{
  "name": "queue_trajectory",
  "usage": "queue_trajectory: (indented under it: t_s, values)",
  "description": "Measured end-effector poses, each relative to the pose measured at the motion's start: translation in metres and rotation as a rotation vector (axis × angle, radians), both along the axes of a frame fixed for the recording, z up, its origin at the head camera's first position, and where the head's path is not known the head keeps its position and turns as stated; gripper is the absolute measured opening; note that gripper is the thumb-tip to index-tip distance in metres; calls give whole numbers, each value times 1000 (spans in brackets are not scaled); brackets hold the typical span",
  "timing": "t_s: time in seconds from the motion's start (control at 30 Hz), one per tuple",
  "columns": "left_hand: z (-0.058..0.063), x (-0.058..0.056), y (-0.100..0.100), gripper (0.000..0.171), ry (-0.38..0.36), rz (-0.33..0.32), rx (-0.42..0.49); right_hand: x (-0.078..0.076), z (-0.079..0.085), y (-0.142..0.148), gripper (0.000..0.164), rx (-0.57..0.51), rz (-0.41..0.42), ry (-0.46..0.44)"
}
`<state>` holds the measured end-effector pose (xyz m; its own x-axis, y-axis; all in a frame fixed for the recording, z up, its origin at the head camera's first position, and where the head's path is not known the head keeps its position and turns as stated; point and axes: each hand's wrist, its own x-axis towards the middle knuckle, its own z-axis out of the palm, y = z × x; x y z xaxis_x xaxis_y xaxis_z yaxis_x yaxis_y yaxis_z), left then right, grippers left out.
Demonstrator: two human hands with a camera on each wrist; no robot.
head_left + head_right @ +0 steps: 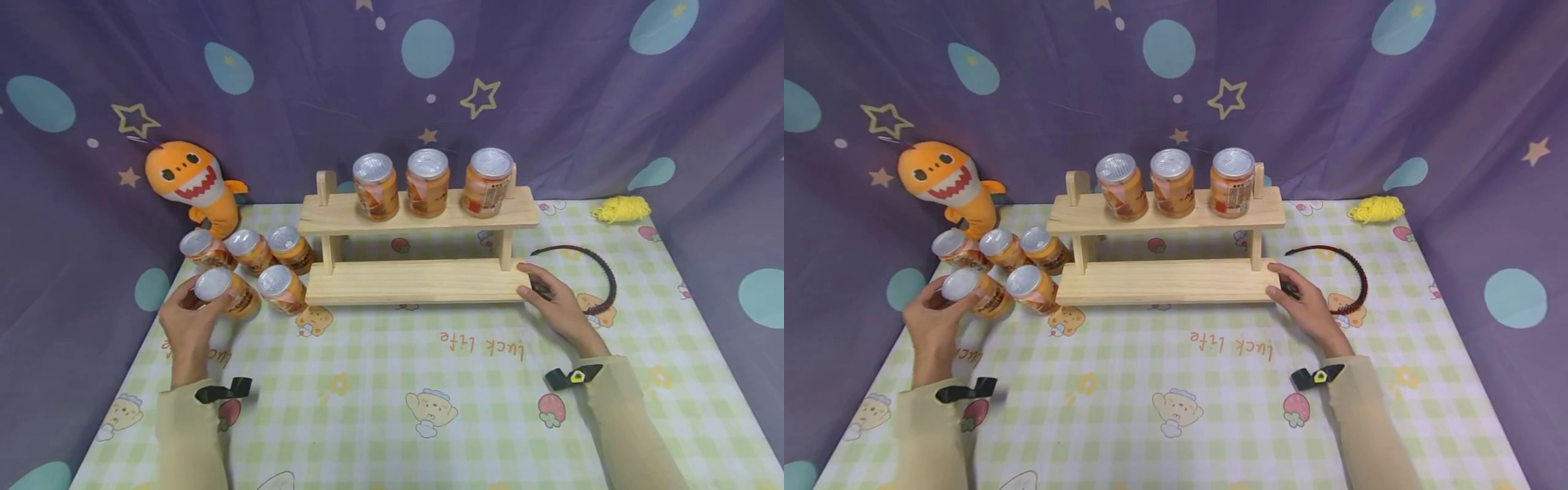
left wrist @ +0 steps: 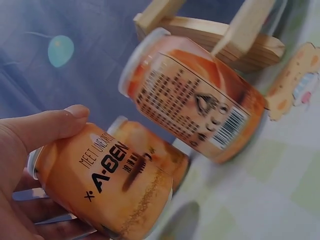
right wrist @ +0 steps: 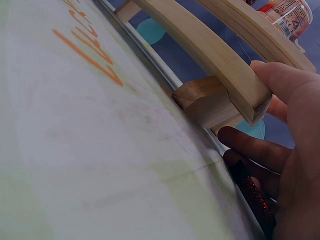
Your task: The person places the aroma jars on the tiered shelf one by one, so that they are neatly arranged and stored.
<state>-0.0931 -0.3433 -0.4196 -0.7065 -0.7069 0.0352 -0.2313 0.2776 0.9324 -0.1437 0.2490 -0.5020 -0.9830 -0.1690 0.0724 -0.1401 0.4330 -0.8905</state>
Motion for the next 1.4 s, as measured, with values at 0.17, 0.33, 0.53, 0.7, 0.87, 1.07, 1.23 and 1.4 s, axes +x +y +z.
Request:
queue_trajectory:
  t_s: [0.17, 0.33, 0.53, 0.7, 0.87, 1.07, 1.23, 1.4]
  values:
    - [14, 3, 5, 61, 68, 4, 63, 0, -1, 0, 47, 9, -1, 0]
    - [28, 5, 9, 61, 128, 5, 128, 0, 0, 0, 48, 16, -6, -6]
    - [42, 4, 13, 57, 174, -9, 84, -1, -1, 1, 47, 23, -12, -13]
    - [55, 2, 19, 55, 192, -24, -36, 0, 0, 1, 48, 25, -9, -17]
    - [69, -2, 27, 57, 206, -50, -15, 0, 0, 1, 47, 18, -9, -24]
    - [84, -10, 38, 54, 266, -104, 9, -1, -1, 1, 47, 21, -4, -17]
    - [92, -17, 47, 52, 336, -188, 34, -1, -1, 2, 47, 23, -10, -21]
    - [101, -24, 56, 51, 357, -254, 20, 0, 1, 0, 47, 13, -10, -19]
